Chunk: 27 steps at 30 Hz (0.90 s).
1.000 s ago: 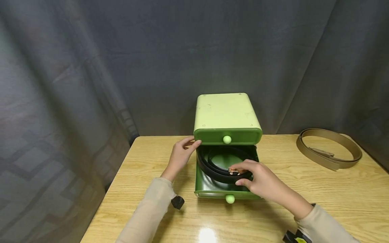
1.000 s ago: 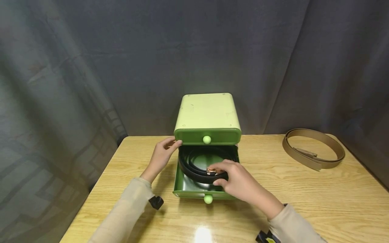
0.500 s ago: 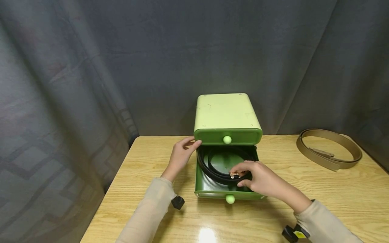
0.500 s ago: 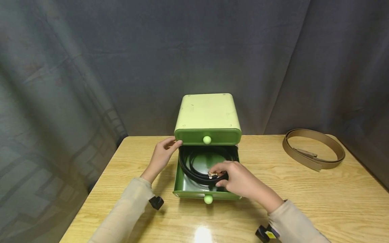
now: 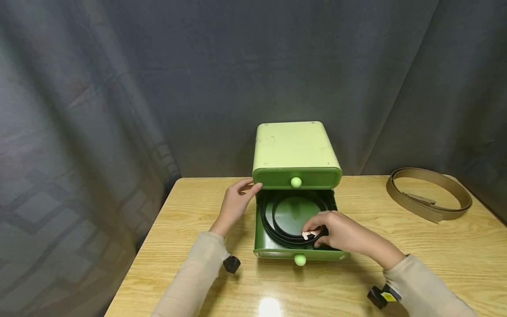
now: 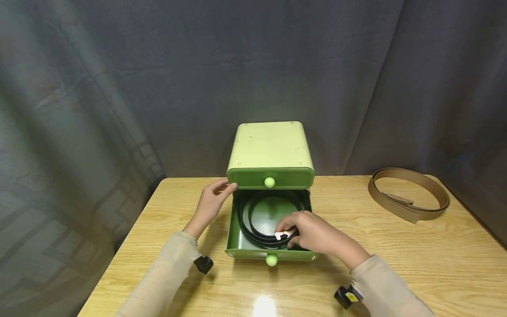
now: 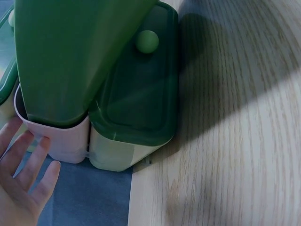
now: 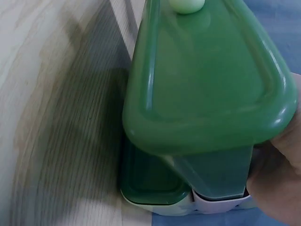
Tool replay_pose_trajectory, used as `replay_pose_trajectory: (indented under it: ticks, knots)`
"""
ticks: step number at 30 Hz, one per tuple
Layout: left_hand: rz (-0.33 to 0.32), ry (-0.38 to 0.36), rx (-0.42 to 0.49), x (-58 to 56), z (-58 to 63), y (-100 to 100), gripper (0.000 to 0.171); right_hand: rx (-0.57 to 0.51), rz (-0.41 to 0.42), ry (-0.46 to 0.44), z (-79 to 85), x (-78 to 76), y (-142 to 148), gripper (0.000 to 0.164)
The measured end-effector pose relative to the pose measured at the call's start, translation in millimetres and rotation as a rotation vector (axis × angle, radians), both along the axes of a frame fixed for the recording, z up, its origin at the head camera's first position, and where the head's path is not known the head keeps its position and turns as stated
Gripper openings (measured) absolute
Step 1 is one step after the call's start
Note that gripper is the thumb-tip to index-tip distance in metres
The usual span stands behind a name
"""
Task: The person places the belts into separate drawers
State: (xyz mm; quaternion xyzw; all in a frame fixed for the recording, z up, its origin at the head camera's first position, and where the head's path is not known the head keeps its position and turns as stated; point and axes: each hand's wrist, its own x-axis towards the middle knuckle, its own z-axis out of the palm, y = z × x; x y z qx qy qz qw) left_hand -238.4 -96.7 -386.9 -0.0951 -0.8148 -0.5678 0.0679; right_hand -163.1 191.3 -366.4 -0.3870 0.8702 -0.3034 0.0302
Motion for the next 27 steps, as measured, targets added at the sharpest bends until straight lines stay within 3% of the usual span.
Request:
replay_pose_trajectory:
  ticks: [10, 16, 20, 27]
  knots:
    - [-0.001, 0.001, 0.002, 0.4, -0.8, 1, 0.052, 0.002, 0.044, -0.064, 0.2, -2.2, 3, 0.037]
    - [0.001, 0.010, -0.002, 0.4, -0.7, 1, 0.050, -0.019, 0.017, -0.091, 2.5, -0.2, 4, 0.034]
    - [0.002, 0.015, -0.004, 0.1, -0.6, 2, 0.050, -0.046, -0.067, -0.025, 6.0, 8.5, 5, 0.034]
    - [0.008, 0.008, -0.003, -0.3, 0.2, 1, 0.051, -0.261, -0.235, 0.191, -1.9, 32.9, -6, 0.040]
